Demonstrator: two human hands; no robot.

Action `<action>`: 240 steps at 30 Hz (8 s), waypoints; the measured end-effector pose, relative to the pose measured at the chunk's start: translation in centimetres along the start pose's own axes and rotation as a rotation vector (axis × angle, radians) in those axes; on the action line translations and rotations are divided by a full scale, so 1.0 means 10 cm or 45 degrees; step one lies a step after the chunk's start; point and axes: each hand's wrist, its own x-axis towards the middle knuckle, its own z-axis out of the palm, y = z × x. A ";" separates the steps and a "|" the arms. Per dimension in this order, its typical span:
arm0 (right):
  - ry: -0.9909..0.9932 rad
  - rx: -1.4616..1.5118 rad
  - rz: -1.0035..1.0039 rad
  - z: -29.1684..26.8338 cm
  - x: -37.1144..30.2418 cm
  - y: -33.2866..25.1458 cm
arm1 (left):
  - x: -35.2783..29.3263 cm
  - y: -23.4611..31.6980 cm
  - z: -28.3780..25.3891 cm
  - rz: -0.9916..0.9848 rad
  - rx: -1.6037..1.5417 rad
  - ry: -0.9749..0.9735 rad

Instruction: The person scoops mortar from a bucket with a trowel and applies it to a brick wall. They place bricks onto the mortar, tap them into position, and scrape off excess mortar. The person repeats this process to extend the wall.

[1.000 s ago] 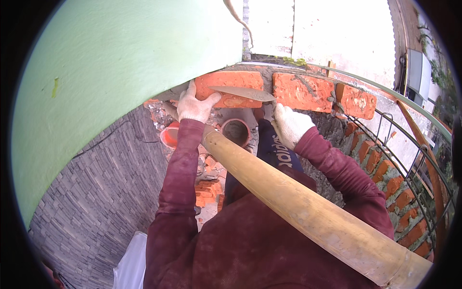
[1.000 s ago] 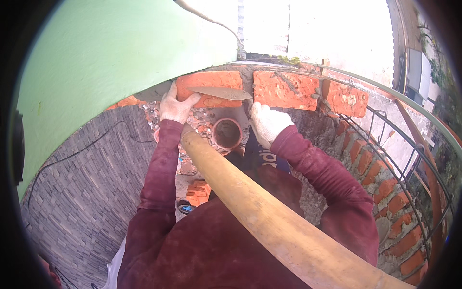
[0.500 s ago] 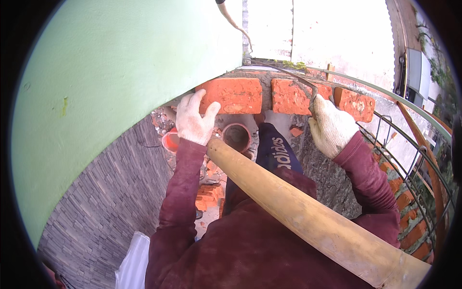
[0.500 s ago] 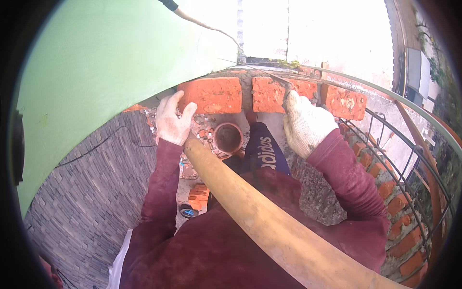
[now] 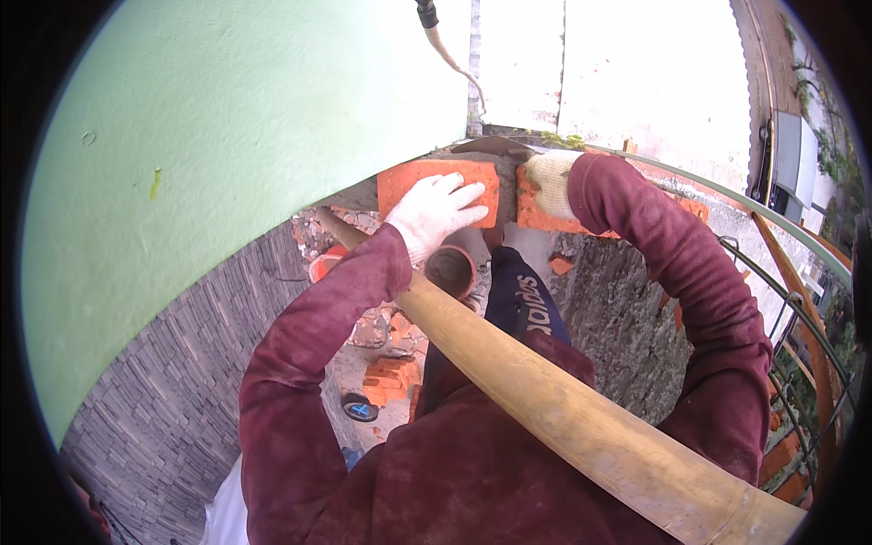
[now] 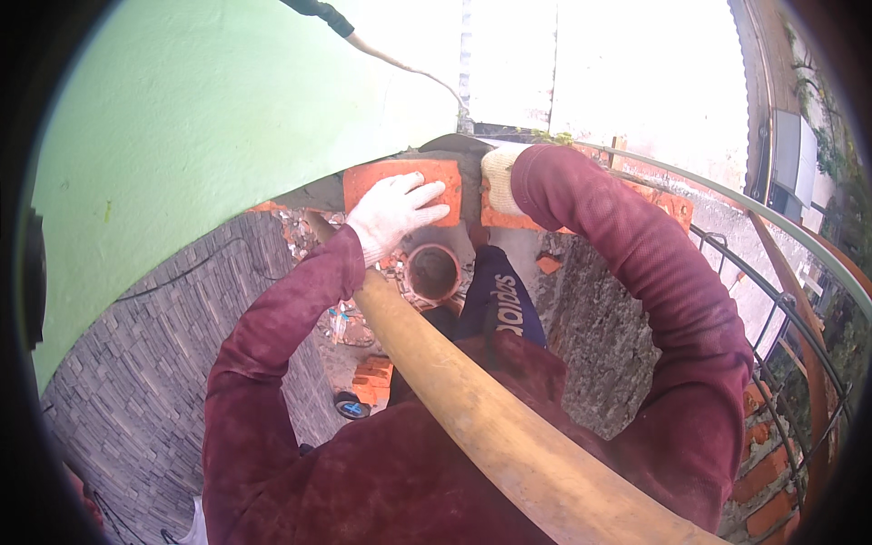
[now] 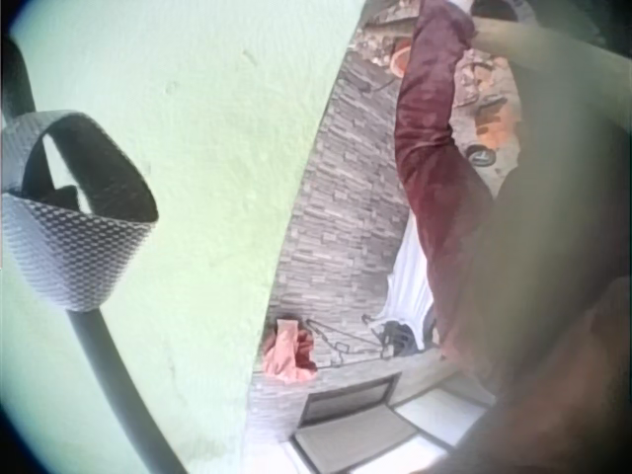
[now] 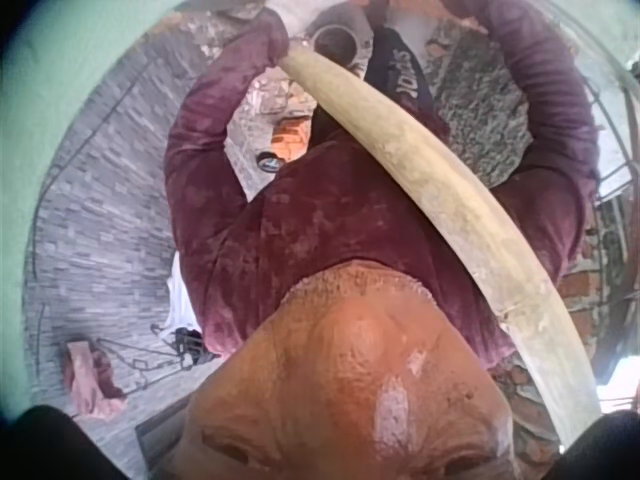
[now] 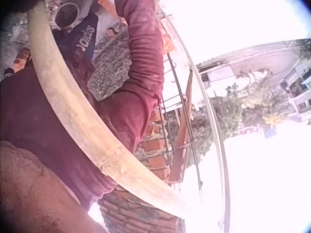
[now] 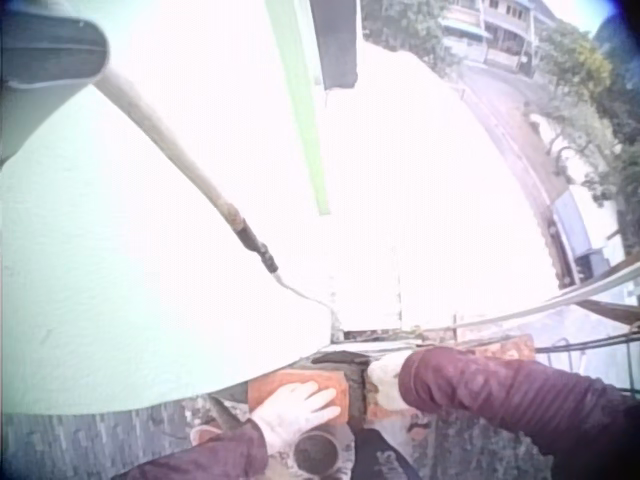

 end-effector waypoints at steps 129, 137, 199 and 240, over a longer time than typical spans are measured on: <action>0.909 0.258 0.236 2.02 -1.30 0.36 | -3.61 3.01 2.30 -1.416 -1.440 1.059; 1.057 -0.018 0.101 2.66 -1.26 0.07 | -3.75 3.59 3.47 -1.866 -1.688 1.340; -0.128 -0.161 -0.164 3.40 0.35 -0.43 | -2.09 4.66 4.03 -2.421 -1.993 1.490; -0.416 -0.819 -0.474 3.10 0.58 -1.94 | -2.30 3.22 5.20 -2.602 -1.606 2.126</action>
